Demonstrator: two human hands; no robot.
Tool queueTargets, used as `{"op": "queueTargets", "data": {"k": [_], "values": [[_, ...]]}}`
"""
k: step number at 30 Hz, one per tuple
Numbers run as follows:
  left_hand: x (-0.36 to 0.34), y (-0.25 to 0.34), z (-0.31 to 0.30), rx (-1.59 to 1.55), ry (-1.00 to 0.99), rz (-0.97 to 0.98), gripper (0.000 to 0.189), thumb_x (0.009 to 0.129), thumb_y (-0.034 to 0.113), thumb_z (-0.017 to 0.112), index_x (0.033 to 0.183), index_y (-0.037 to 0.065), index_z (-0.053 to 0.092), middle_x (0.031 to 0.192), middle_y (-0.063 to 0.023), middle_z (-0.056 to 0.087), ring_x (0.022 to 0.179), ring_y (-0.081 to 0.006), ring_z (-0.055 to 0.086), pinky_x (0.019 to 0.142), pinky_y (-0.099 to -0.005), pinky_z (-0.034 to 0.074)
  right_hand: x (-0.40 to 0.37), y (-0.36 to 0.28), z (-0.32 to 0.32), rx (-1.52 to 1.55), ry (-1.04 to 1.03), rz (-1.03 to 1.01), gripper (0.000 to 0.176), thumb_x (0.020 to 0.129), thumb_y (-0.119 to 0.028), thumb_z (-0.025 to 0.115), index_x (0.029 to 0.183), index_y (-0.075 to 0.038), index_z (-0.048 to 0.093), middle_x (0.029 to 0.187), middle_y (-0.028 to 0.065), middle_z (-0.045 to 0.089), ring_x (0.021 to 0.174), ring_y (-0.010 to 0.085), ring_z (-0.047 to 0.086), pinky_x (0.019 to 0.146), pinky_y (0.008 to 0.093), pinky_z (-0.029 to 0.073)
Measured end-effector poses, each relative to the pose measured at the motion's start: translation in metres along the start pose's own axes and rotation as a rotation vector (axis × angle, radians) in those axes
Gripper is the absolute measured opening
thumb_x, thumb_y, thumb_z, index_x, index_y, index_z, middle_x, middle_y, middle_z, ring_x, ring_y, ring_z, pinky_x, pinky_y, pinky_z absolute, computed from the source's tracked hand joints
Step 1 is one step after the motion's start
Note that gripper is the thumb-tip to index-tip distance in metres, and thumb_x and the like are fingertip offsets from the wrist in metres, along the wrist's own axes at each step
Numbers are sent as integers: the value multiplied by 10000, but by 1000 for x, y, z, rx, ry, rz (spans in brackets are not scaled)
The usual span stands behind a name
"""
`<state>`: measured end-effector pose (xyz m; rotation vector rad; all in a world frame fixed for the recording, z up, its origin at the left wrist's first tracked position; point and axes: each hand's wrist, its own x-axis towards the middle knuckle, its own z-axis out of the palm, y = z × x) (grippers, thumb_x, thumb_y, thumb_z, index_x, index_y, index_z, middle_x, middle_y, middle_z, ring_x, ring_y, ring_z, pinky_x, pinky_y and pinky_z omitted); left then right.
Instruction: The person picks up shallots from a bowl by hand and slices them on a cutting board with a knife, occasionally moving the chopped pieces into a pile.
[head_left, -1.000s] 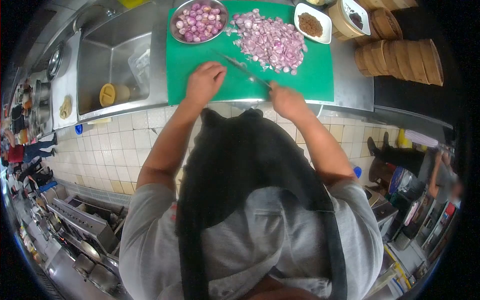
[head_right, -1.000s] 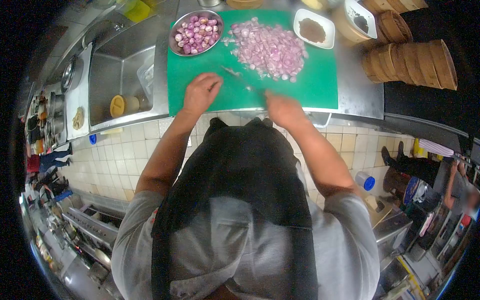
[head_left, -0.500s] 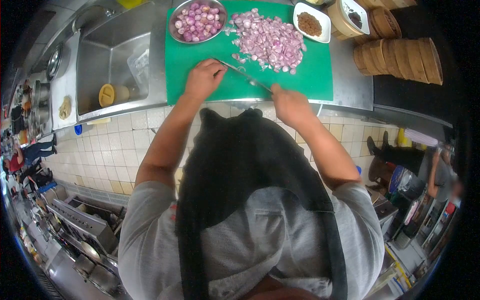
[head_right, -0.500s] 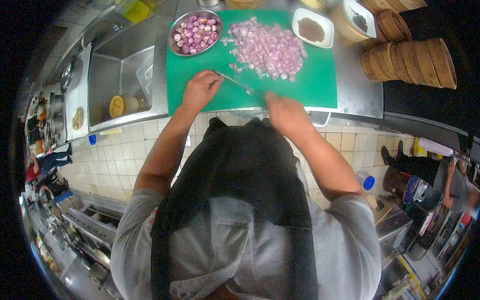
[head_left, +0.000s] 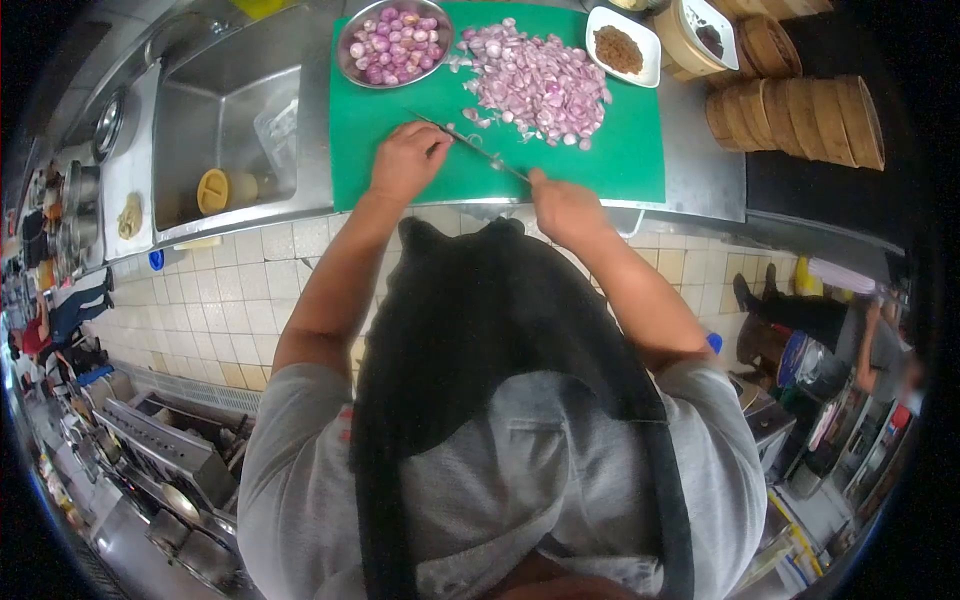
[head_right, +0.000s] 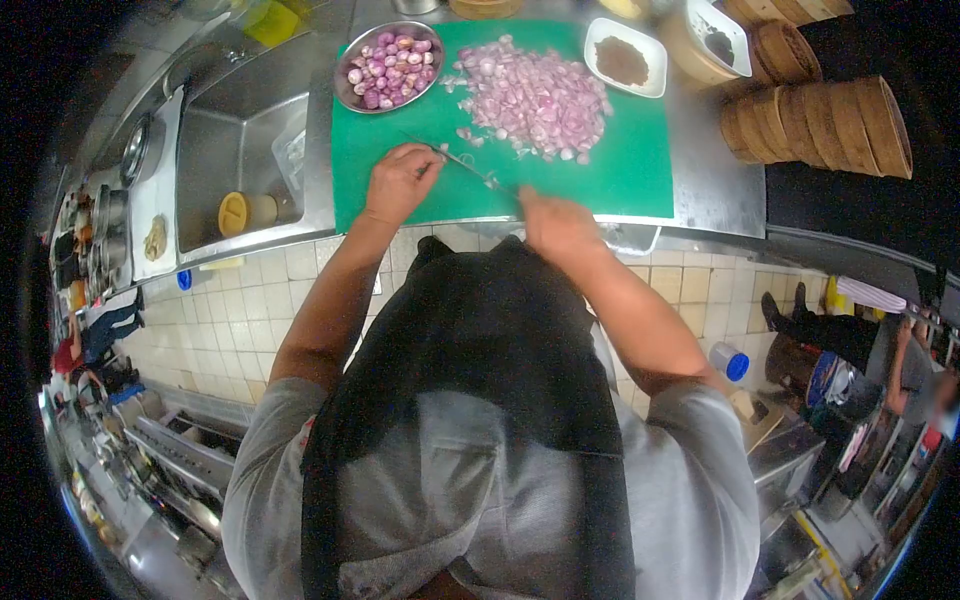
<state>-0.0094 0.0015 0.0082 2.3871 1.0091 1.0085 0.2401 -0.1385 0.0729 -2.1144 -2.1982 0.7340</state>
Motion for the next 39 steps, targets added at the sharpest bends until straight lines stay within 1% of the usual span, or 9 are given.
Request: {"op": "queueTargets", "data": {"k": [3, 6, 15, 18, 23, 27, 30, 36, 39], "values": [[0, -1, 0, -7, 0, 11, 69, 838, 62, 797, 884, 54, 747, 949, -87, 757, 846, -278, 726, 736, -380, 604, -8, -6, -8, -9, 56, -43, 221, 987, -81, 446, 1168, -19, 554, 915, 253, 732, 876, 443, 719, 786, 552, 552], [-3, -4, 3, -6, 19, 26, 68, 834, 57, 795, 882, 57, 747, 946, -86, 758, 845, -275, 726, 738, -380, 603, -3, 2, 9, 23, 81, -72, 208, 989, -86, 449, 1157, -19, 551, 904, 249, 729, 870, 441, 719, 763, 549, 549], [-1, -3, 4, -12, 32, 29, 68, 824, 42, 791, 855, 54, 732, 921, -86, 756, 841, -288, 726, 743, -391, 600, 3, -1, 10, -36, 37, -39, 191, 990, -67, 470, 1157, -16, 549, 889, 242, 728, 843, 429, 722, 748, 538, 558], [-3, -3, 2, 5, 35, 25, 67, 826, 42, 789, 859, 53, 732, 923, -86, 758, 844, -289, 728, 751, -392, 601, 0, -9, -8, -10, -36, 7, 241, 998, -111, 435, 1193, -33, 554, 958, 262, 728, 904, 439, 718, 803, 562, 553], [-4, -5, 7, -1, 43, 2, 68, 816, 82, 798, 848, 74, 738, 947, -63, 755, 892, -285, 722, 802, -402, 595, 2, 1, 13, -3, -22, -1, 254, 1007, -120, 426, 1210, -43, 557, 982, 264, 728, 923, 444, 714, 822, 570, 549], [-4, -3, 5, -3, 42, 5, 65, 814, 64, 791, 844, 68, 733, 942, -73, 753, 878, -288, 723, 791, -400, 596, -2, -13, -11, 10, -45, 16, 253, 1009, -122, 423, 1209, -42, 557, 1000, 272, 724, 938, 448, 711, 835, 568, 547], [-6, -3, 7, -8, 50, -12, 63, 813, 58, 787, 848, 66, 736, 941, -81, 753, 874, -290, 723, 783, -401, 598, 0, -6, 6, -3, 30, -41, 183, 974, -63, 461, 1127, -3, 541, 930, 276, 724, 892, 450, 718, 787, 553, 555], [-5, -2, 5, -22, 58, -3, 68, 813, 47, 787, 859, 60, 739, 949, -87, 756, 870, -287, 726, 766, -394, 603, -5, -13, -7, 14, 28, -42, 197, 965, -53, 466, 1138, 0, 546, 926, 271, 724, 889, 448, 716, 780, 558, 551], [-6, -3, 6, -7, 67, 22, 72, 819, 32, 785, 873, 56, 744, 956, -93, 762, 852, -277, 734, 738, -376, 608, 2, -7, 7, 12, 14, -39, 205, 971, -54, 462, 1147, 2, 550, 924, 271, 723, 895, 448, 715, 786, 562, 549]]}}
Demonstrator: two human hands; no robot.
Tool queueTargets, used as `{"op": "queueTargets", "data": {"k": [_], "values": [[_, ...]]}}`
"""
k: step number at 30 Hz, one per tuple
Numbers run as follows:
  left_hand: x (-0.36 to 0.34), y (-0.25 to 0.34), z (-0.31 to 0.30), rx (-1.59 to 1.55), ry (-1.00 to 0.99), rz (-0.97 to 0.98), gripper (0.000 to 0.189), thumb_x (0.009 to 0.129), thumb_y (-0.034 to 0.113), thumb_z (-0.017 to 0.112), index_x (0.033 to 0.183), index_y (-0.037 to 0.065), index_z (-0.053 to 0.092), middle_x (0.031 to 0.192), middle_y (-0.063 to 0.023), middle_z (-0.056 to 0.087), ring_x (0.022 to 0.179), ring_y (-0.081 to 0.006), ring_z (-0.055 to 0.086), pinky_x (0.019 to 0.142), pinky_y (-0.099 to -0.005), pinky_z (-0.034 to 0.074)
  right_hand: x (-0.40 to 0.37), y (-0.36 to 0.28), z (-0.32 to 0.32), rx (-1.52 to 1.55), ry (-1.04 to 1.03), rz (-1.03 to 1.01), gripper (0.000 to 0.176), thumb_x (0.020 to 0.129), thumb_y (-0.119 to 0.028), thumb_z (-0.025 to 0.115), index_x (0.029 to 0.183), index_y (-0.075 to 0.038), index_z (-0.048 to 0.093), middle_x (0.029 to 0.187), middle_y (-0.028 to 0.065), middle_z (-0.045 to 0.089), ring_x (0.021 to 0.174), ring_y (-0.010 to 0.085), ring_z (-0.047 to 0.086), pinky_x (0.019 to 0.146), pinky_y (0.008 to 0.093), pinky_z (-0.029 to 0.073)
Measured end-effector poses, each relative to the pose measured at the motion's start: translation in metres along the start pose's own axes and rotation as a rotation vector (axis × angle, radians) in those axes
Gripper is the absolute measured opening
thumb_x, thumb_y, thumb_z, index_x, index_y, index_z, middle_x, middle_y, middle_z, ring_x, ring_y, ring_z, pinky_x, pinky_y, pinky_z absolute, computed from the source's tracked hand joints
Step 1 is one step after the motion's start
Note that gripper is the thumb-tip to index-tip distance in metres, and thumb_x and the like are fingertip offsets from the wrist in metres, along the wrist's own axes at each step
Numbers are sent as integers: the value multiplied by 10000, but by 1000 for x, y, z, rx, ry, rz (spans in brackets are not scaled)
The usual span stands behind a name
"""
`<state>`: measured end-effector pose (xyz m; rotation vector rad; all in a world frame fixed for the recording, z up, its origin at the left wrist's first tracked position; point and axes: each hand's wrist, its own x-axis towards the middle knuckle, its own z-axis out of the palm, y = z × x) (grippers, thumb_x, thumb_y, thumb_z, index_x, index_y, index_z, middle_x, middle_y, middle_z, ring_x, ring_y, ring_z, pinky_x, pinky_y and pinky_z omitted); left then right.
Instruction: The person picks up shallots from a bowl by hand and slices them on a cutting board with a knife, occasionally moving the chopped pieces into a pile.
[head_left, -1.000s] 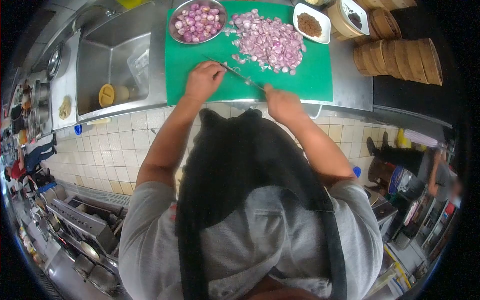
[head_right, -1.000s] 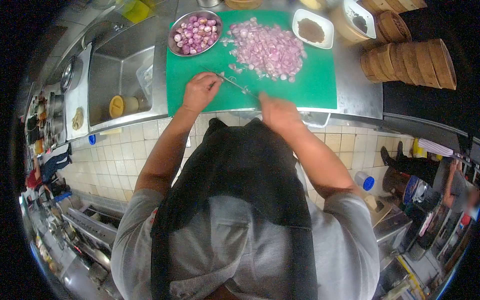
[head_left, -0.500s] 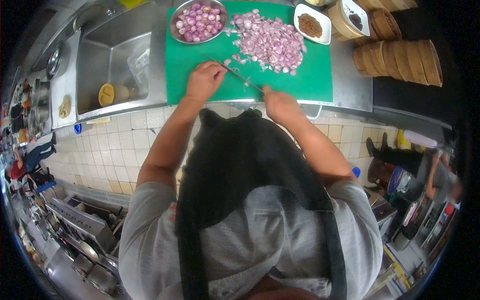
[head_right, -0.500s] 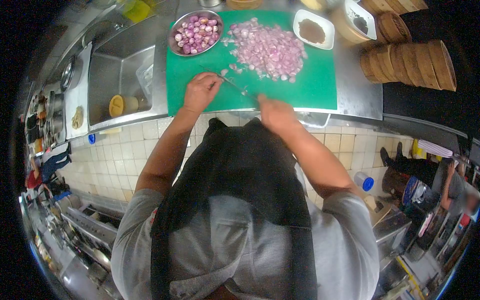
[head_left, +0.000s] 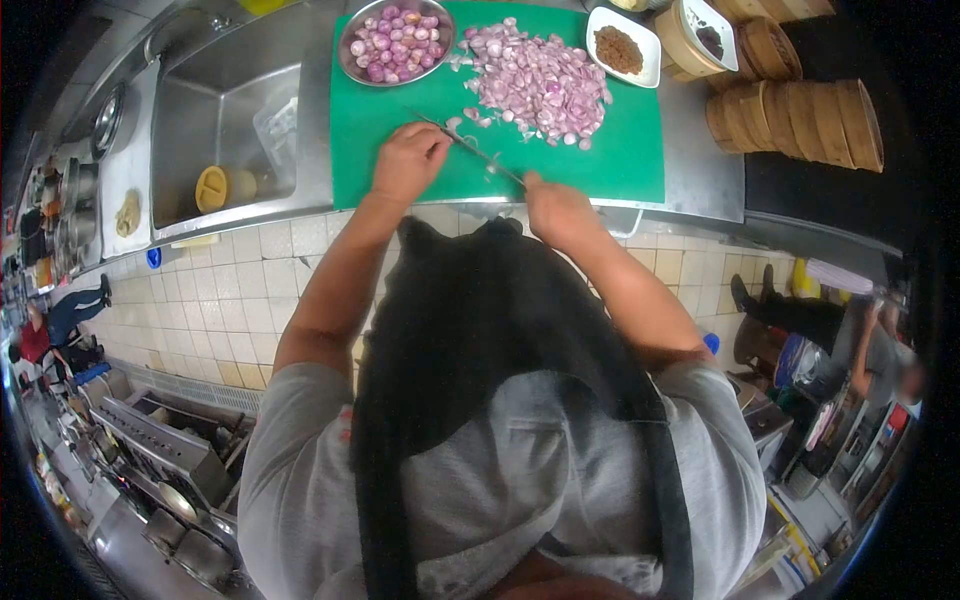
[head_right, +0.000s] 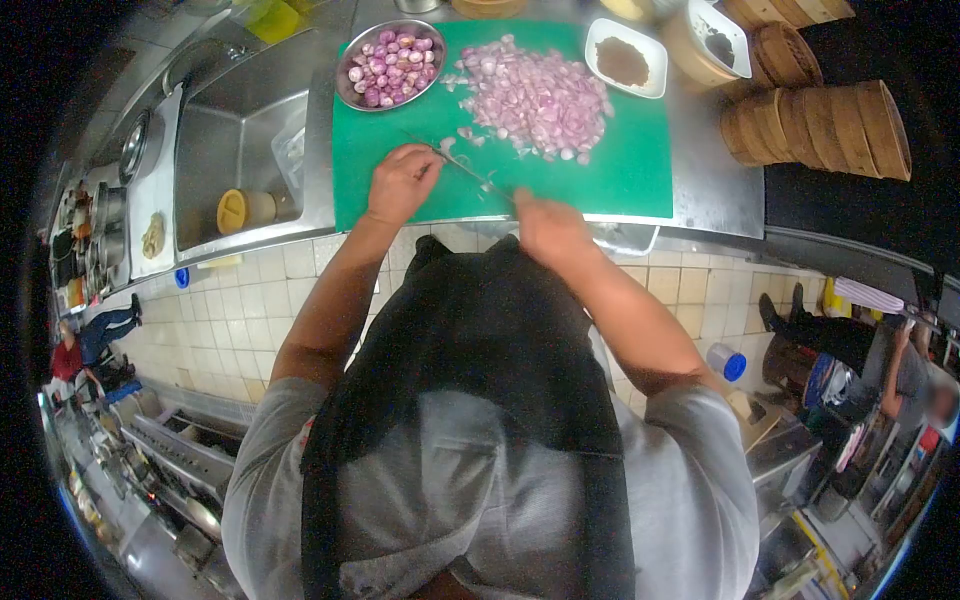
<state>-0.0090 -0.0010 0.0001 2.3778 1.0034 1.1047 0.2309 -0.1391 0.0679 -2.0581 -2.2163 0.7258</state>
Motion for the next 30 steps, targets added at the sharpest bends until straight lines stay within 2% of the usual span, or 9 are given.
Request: {"op": "queueTargets", "data": {"k": [8, 11, 18, 21, 27, 30], "values": [[-2, -1, 2, 7, 2, -12, 75, 818, 24, 789, 870, 59, 748, 948, -90, 762, 841, -277, 731, 727, -382, 605, 3, 3, 3, 10, -38, 43, 202, 1011, -116, 469, 1161, -7, 550, 950, 264, 731, 906, 436, 720, 795, 558, 551], [-1, -1, -1, -2, 10, 22, 69, 827, 27, 789, 877, 61, 756, 956, -84, 763, 818, -263, 728, 682, -366, 606, 5, 9, 10, 6, -9, 37, 207, 1032, -137, 464, 1171, -9, 547, 959, 268, 731, 912, 449, 715, 799, 556, 551], [-1, -2, -2, -23, -42, -33, 59, 835, 39, 796, 877, 64, 763, 964, -87, 761, 757, -243, 721, 610, -331, 600, -5, -1, -14, -6, 35, 31, 191, 1031, -131, 487, 1168, -5, 531, 926, 260, 727, 898, 435, 715, 786, 564, 542], [-1, -2, -1, -25, -21, -33, 81, 815, 35, 806, 875, 68, 762, 959, -91, 759, 748, -249, 718, 626, -344, 601, -8, -13, -31, 58, -144, 149, 237, 971, -79, 472, 1187, -12, 544, 1060, 323, 699, 1033, 489, 681, 903, 585, 516], [-2, -4, 2, 10, 14, -6, 107, 789, 30, 815, 870, 72, 759, 957, -93, 760, 762, -257, 721, 659, -362, 604, -16, -9, -28, 25, -88, 49, 213, 998, -97, 424, 1147, 0, 541, 998, 315, 710, 931, 489, 702, 829, 591, 533], [-2, -2, 1, 14, 18, 0, 101, 792, 30, 812, 867, 70, 758, 956, -93, 762, 783, -259, 727, 670, -363, 608, -3, -1, -4, 17, -90, 83, 205, 994, -94, 431, 1140, -1, 541, 961, 300, 715, 896, 482, 707, 802, 591, 538]]}}
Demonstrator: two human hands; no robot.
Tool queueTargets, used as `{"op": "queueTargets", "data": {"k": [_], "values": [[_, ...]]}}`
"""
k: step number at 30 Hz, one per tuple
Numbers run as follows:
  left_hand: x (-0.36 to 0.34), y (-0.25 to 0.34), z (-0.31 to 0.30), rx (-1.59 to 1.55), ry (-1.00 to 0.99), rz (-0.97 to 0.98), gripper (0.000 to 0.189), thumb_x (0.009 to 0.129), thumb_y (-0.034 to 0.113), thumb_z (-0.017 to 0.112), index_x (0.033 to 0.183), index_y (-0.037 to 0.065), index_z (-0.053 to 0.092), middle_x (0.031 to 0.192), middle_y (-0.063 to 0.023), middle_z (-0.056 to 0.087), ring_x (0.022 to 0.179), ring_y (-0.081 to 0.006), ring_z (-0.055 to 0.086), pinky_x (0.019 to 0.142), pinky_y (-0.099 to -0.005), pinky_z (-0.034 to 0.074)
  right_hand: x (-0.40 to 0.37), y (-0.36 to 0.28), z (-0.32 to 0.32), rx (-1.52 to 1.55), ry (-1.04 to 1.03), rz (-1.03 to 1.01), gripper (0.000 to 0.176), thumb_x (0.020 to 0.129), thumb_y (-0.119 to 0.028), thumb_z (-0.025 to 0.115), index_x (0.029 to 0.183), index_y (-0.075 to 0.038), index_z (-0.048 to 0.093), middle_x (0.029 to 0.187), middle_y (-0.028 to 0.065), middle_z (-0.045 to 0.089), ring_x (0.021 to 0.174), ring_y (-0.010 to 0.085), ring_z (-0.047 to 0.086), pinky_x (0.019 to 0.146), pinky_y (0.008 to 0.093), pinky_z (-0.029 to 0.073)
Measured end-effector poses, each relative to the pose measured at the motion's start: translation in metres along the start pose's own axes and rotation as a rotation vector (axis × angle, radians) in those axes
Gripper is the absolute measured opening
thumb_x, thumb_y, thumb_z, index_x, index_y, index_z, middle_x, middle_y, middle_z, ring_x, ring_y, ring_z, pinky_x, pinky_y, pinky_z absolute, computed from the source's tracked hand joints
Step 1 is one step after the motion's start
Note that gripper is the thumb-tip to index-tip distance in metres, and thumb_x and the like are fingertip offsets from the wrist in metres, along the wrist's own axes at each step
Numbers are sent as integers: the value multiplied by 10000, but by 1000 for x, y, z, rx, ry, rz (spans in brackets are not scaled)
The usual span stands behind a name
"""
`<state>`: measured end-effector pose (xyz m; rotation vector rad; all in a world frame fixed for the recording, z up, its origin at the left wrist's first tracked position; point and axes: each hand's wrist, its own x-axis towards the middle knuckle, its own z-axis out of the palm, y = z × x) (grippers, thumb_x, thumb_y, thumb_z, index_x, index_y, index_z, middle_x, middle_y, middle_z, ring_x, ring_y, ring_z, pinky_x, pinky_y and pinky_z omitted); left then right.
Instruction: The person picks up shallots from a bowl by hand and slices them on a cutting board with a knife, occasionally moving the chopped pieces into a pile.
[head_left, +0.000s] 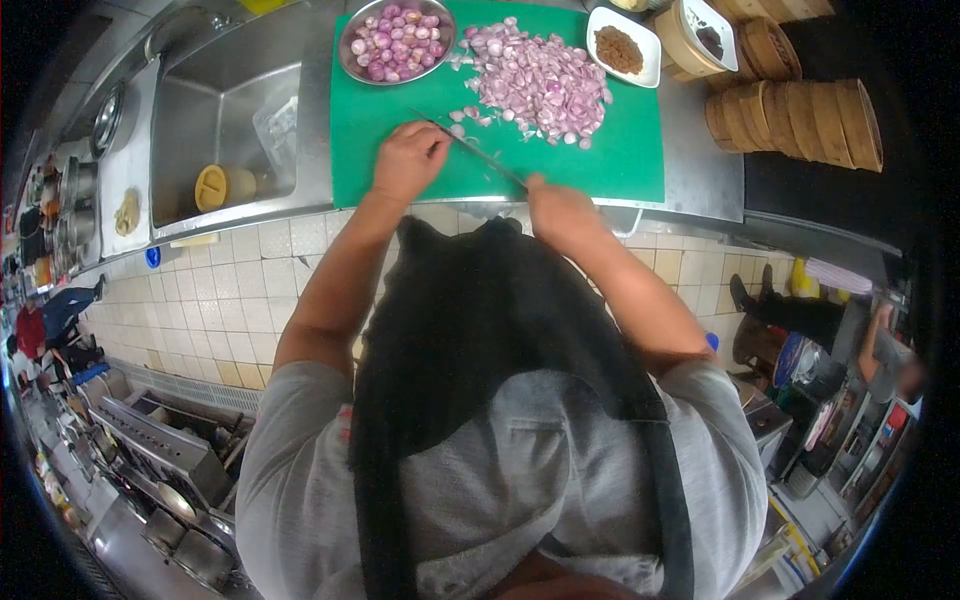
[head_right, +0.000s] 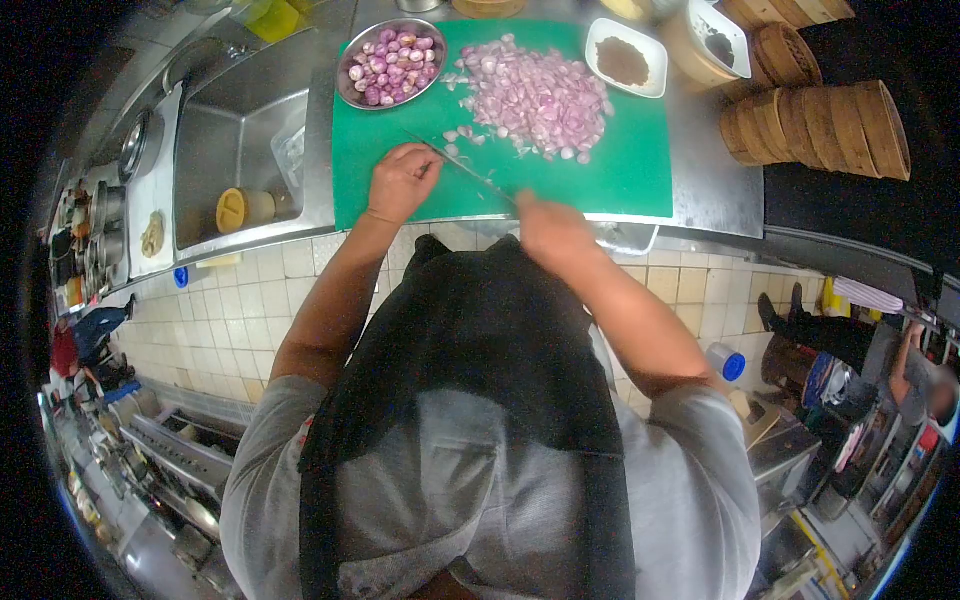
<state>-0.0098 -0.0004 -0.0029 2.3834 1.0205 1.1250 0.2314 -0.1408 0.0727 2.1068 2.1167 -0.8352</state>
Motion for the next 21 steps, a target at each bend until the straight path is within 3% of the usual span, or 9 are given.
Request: {"op": "queueTargets", "data": {"k": [5, 8, 14, 21], "values": [[-1, -2, 2, 19, 11, 27, 88, 795, 32, 808, 856, 67, 754, 952, -91, 765, 818, -262, 736, 686, -363, 613, 9, -1, 4, -21, 33, -53, 211, 996, -103, 469, 1162, 13, 529, 968, 281, 725, 927, 453, 716, 802, 558, 552], [-3, 0, 3, 0, -4, -39, 72, 797, 74, 790, 837, 95, 735, 932, -57, 751, 873, -274, 722, 776, -392, 604, 6, -5, -9, -24, 12, -11, 219, 1024, -141, 466, 1183, -4, 529, 983, 271, 728, 945, 451, 712, 817, 566, 547], [2, 4, 6, 85, 0, 43, 74, 797, 110, 802, 843, 110, 745, 963, -43, 752, 876, -268, 715, 788, -387, 595, 2, -1, -14, -38, 4, 39, 221, 1052, -188, 471, 1191, -25, 528, 975, 260, 728, 935, 452, 707, 823, 582, 536], [4, 10, 10, 96, -58, -86, 84, 811, 146, 801, 871, 128, 745, 988, -41, 748, 846, -277, 709, 762, -392, 594, 6, 10, -9, -12, 62, 70, 228, 1054, -200, 499, 1182, -13, 521, 972, 271, 722, 938, 460, 701, 840, 584, 525]]}}
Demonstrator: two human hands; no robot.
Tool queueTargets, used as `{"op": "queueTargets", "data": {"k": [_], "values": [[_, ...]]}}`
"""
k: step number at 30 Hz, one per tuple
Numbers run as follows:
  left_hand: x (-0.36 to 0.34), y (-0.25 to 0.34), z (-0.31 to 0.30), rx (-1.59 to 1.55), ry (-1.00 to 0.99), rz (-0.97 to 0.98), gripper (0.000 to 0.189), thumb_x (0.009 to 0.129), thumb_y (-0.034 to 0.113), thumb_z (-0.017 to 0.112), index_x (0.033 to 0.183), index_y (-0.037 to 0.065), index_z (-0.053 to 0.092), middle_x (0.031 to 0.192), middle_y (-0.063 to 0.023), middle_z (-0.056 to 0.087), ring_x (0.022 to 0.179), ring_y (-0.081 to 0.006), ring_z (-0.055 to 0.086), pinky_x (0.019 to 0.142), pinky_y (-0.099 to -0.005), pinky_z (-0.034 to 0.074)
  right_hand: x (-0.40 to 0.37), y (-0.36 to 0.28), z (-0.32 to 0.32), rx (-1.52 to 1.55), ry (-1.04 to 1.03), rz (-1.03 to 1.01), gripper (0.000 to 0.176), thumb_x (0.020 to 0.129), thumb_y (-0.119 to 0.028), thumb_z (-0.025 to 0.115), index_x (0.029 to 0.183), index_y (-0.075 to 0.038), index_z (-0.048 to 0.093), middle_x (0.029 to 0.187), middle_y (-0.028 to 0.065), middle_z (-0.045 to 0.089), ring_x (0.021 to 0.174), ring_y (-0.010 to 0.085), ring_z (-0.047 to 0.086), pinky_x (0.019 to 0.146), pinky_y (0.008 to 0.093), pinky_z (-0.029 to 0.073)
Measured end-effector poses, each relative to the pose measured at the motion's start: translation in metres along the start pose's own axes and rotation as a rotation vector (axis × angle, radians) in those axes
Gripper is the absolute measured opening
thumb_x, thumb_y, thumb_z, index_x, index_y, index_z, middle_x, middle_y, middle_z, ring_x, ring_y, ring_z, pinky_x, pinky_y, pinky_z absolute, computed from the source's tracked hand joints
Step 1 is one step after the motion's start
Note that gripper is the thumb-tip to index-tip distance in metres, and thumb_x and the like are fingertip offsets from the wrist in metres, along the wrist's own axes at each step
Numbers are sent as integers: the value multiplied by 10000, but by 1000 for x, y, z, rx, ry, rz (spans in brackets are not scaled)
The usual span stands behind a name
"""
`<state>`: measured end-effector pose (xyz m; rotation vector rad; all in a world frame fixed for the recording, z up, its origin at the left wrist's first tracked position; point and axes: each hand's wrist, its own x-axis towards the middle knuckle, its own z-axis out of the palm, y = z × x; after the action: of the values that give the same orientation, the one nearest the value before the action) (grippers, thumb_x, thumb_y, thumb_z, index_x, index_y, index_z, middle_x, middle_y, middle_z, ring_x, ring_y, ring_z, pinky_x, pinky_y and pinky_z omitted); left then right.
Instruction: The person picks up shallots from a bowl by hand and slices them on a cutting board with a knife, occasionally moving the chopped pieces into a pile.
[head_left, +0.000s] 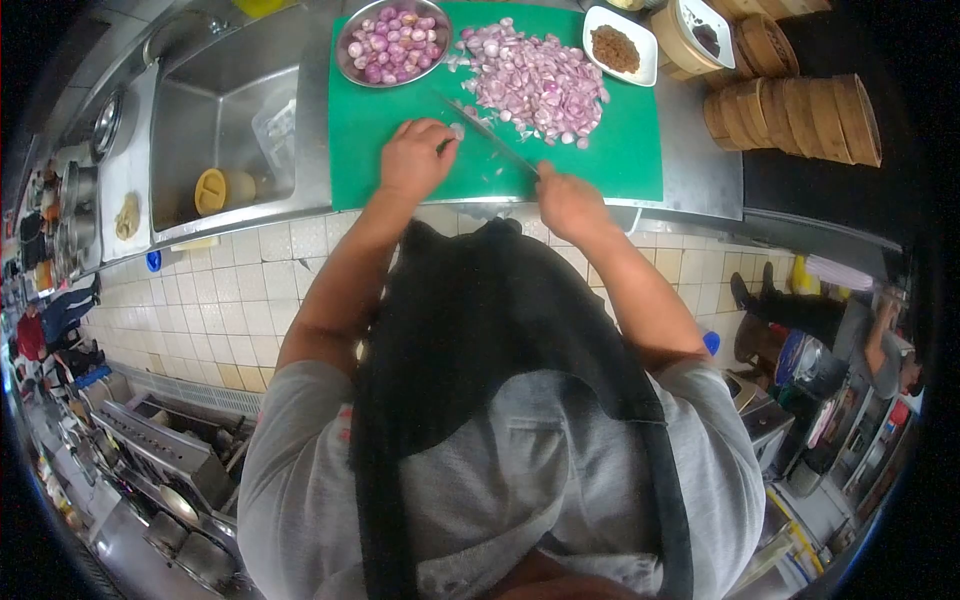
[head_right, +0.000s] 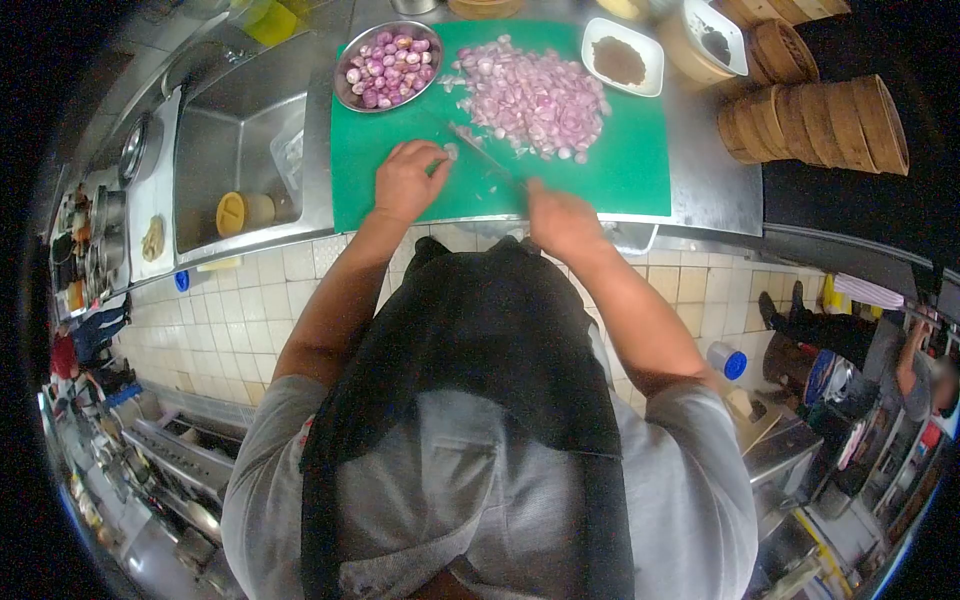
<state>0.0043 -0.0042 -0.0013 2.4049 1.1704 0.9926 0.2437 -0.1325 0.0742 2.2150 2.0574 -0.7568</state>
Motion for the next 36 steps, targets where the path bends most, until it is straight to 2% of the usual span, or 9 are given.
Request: {"op": "queueTargets", "data": {"k": [5, 13, 16, 19, 23, 26, 29, 31, 36], "values": [[-9, -15, -15, -221, 107, -333, 93, 838, 122, 807, 906, 106, 745, 999, -62, 738, 769, -216, 711, 663, -355, 585, -14, 1, -9, 79, -90, -81, 287, 976, -115, 556, 1245, -16, 533, 1064, 283, 707, 1002, 464, 687, 885, 567, 524], [-14, -25, -53, -331, 212, -386, 92, 929, 84, 781, 1005, 35, 763, 1087, -97, 736, 843, -135, 687, 680, -291, 565, 8, 37, -5, 74, 79, 3, 349, 1040, -240, 510, 1345, -71, 532, 1097, 270, 710, 1017, 456, 688, 887, 555, 533], [-11, -10, -64, -352, 207, -383, 109, 940, 82, 769, 1037, 31, 771, 1110, -101, 737, 919, -145, 699, 731, -285, 572, 5, 25, -31, 65, -52, 92, 325, 1036, -232, 528, 1318, -73, 550, 1096, 267, 709, 1021, 465, 682, 890, 555, 531], [-9, 1, -68, -386, 231, -382, 118, 948, 80, 756, 1055, 33, 774, 1119, -106, 737, 968, -159, 706, 768, -286, 577, -10, 25, -16, 90, -46, -122, 292, 1033, -232, 550, 1269, -61, 572, 1078, 275, 702, 1014, 478, 672, 891, 565, 523], [-6, 9, -78, -398, 235, -415, 122, 961, 73, 733, 1070, 43, 778, 1139, -109, 734, 977, -163, 710, 768, -275, 577, -13, 22, -8, 194, -258, -130, 282, 1038, -241, 557, 1238, -44, 581, 1130, 278, 690, 1080, 468, 655, 932, 567, 509], [-2, 13, -81, -419, 186, -425, 159, 943, 102, 751, 1091, 49, 777, 1167, -99, 739, 1060, -206, 698, 886, -335, 571, -6, 40, -6, 175, -75, -60, 286, 1036, -248, 560, 1254, -64, 584, 1165, 256, 691, 1098, 456, 655, 942, 559, 513], [8, 25, -79, -83, 105, -114, 245, 916, 180, 782, 1141, 83, 786, 1249, -94, 735, 1230, -276, 622, 1071, -424, 485, -2, 36, -37, 72, 19, 91, 293, 1028, -253, 597, 1273, -92, 601, 1150, 220, 702, 1089, 428, 666, 936, 539, 518], [15, 45, -67, -102, -2, -58, 394, 884, 307, 814, 1248, 159, 777, 1456, -120, 636, 1433, -396, 443, 1208, -527, 332, -8, 39, -45, 133, 192, 58, 285, 1004, -229, 643, 1258, -100, 640, 1132, 184, 705, 1085, 404, 674, 925, 517, 528], [31, 91, -30, -32, -239, 187, 638, 873, 521, 784, 1448, 279, 655, 1719, -160, 267, 1552, -566, 112, 1240, -680, 149, -17, 33, -67, 35, 315, -14, 277, 961, -213, 670, 1227, -137, 678, 1126, 150, 704, 1077, 379, 685, 914, 501, 542]]}}
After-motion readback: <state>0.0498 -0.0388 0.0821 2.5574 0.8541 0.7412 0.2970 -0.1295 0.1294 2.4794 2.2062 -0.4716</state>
